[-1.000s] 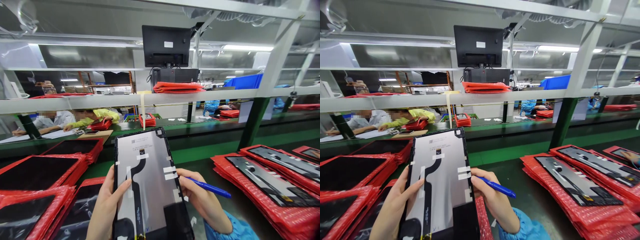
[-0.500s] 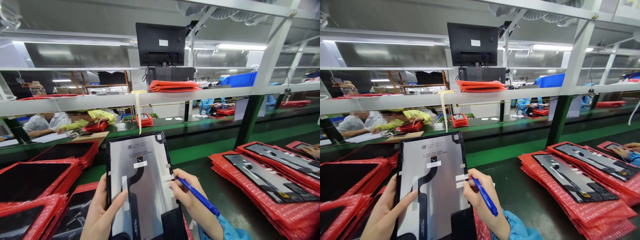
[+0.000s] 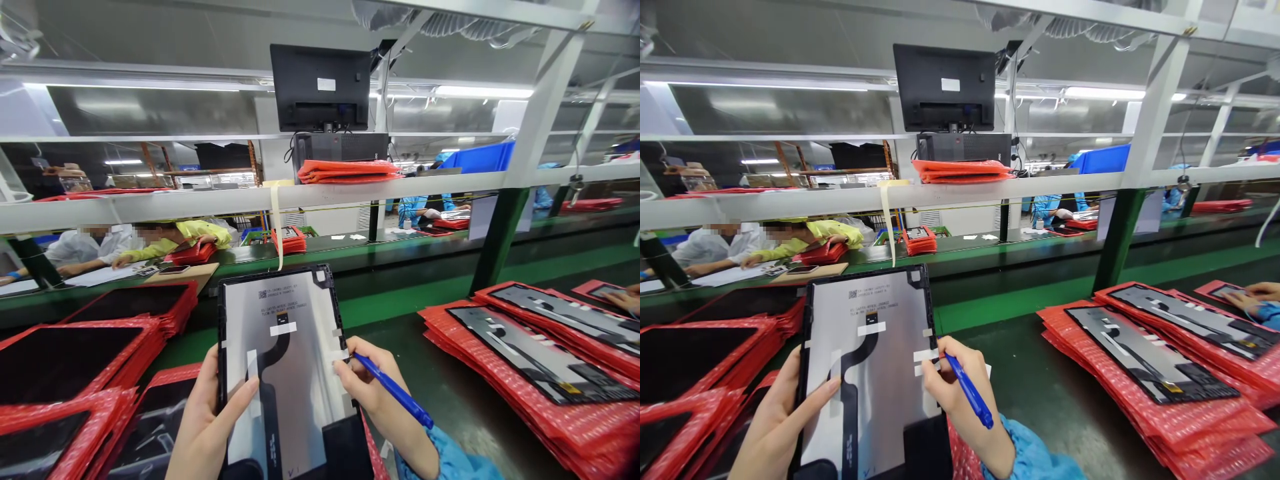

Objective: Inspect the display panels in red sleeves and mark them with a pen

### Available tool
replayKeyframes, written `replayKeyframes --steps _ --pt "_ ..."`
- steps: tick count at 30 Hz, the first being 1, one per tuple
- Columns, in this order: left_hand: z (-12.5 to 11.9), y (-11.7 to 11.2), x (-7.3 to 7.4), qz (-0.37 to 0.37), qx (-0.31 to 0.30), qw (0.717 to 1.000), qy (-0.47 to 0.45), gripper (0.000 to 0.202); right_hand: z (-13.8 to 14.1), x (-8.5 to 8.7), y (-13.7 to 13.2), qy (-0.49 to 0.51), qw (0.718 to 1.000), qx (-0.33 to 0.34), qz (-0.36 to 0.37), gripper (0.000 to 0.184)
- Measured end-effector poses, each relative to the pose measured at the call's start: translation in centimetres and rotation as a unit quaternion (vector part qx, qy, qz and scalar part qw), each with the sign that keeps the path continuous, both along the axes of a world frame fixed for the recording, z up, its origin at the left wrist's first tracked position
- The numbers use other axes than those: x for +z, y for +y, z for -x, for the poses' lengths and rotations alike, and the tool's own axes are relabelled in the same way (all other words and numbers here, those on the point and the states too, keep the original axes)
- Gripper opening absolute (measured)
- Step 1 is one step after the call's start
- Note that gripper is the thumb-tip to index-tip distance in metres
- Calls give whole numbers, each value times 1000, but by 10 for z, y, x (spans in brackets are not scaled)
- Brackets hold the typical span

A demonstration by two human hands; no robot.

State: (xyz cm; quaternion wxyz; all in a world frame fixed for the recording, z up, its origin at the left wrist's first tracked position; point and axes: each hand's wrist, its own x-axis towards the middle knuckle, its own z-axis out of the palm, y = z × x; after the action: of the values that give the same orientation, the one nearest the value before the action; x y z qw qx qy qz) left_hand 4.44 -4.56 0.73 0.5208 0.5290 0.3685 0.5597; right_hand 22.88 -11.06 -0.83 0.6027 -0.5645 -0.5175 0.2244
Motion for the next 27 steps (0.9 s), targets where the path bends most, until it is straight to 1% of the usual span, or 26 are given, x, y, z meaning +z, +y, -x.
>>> replayKeyframes --steps 4,7,11,16,17,19,20,21,22,23,24,25,27 --pt "1 -3 1 31 -7 999 -20 73 -2 -2 1 -13 1000 -4 -9 34" --pt "3 -4 -1 41 -20 999 -29 73 -5 -4 1 -28 1000 0 -12 36" --pt "2 -5 -2 28 -28 999 -25 61 -6 -5 1 -40 999 -20 7 38" --pt "2 -5 -3 -7 -14 1000 -9 46 -8 -4 8 -26 999 -46 0 44" --pt "3 -5 -4 -13 -14 1000 4 40 -9 -4 9 -16 999 -47 1 41" --pt "5 -4 -7 -36 -3 998 46 29 -11 -4 10 33 999 -36 -10 29" --pt "5 -3 -10 -58 13 995 78 25 -11 -5 9 71 997 -20 -22 35" --pt "6 -1 -13 -91 29 989 112 22 -11 -5 7 117 992 7 -36 47" --pt "7 2 -15 -136 37 980 142 19 -10 -6 5 164 984 46 -47 57" --pt "7 5 -18 -193 22 966 169 20 -9 -6 3 205 973 91 -54 58" --pt "7 8 -20 -258 -12 946 196 25 -8 -5 1 238 961 133 -54 57" --pt "8 11 -21 -327 -57 917 221 33 -6 -4 0 256 952 161 -53 56" --pt "8 18 -22 -448 -136 842 268 46 -1 2 -1 258 949 176 -50 64"
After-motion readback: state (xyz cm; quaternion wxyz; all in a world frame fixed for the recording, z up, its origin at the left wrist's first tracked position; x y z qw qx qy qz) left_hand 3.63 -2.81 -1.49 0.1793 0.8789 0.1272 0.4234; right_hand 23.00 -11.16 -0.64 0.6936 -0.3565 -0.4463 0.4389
